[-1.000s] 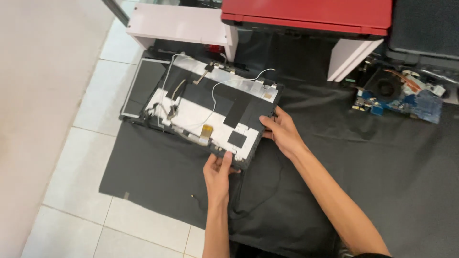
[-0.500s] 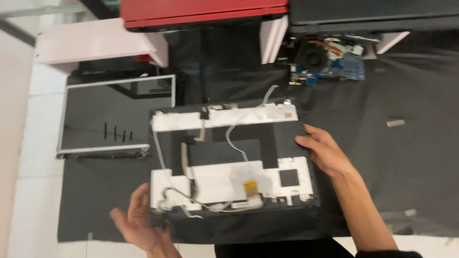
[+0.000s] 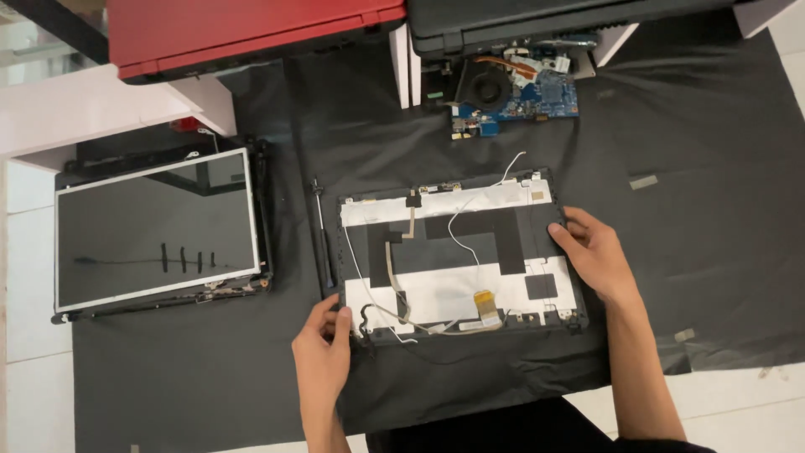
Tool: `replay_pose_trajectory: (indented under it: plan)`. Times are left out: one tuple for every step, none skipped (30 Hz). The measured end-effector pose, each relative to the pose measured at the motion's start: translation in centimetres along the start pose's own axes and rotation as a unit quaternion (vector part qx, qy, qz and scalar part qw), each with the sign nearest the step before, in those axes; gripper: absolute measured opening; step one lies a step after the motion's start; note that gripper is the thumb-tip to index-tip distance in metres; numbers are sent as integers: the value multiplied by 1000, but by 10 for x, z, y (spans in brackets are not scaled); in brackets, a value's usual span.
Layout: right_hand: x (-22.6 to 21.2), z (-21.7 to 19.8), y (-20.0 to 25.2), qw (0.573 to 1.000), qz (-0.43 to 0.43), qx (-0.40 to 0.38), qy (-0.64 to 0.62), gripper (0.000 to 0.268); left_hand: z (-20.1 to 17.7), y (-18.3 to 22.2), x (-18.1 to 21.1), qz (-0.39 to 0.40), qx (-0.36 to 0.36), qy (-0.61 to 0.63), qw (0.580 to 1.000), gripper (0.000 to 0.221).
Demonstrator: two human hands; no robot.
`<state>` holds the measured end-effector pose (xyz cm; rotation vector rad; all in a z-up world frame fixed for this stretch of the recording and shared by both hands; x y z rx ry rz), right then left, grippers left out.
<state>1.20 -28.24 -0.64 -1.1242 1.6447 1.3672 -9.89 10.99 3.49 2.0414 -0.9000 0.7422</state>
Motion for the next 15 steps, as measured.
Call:
replay_pose_trajectory:
  plan:
    - [-1, 1, 2, 1000, 3, 1, -1, 37, 1, 0, 1, -1, -1, -2, 1000, 38]
    - [-4, 1, 3, 997, -4, 25, 68, 40, 2, -1, 3, 14, 16, -14, 1000, 37]
    - [-6, 1, 4, 989, -10, 50, 135, 43, 3, -2, 5, 30, 33, -27, 999, 35]
    - [-16, 4, 8, 990, -9, 50, 135, 43, 3, -1, 10, 30, 33, -28, 999, 35]
    - [-25, 7, 12, 976, -12, 70, 206, 45, 2, 0, 14, 26, 41, -54, 997, 34]
    - [-35, 9, 16, 957, -14, 90, 275, 47, 2, 1, 19, 23, 49, -81, 995, 33]
    - [-32, 6, 18, 957, -12, 90, 275, 47, 2, 1, 19, 23, 47, -83, 995, 33]
    - [-31, 3, 19, 947, -32, 102, 302, 47, 3, 0, 20, 29, 53, -91, 994, 31]
    - [-29, 0, 20, 936, -52, 113, 328, 46, 3, -1, 20, 35, 59, -100, 993, 29]
    - [-34, -3, 25, 936, -50, 116, 328, 46, 4, -1, 21, 36, 56, -100, 993, 29]
    - [-38, -7, 30, 942, -34, 114, 314, 41, 5, 0, 22, 45, 57, -105, 992, 27]
    - [-42, -10, 35, 947, -18, 113, 300, 38, 5, 0, 23, 52, 60, -110, 991, 26]
    - [-46, -15, 41, 947, -17, 115, 300, 38, 6, 1, 23, 54, 57, -111, 991, 26]
    - [-47, -20, 47, 958, 36, 87, 270, 33, 6, 1, 24, 45, 57, -117, 991, 25]
    - [-49, -26, 54, 965, 89, 59, 239, 31, 7, 1, 24, 37, 56, -123, 990, 25]
Point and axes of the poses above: each hand's wrist, its own y-axis away from the middle knuckle, its own z-axis out of the palm, x = y × z, the point moved 1 cm from there along -y, towards the middle knuckle, and after that the axes turned 2 degrees about z, right-handed, at the moved point
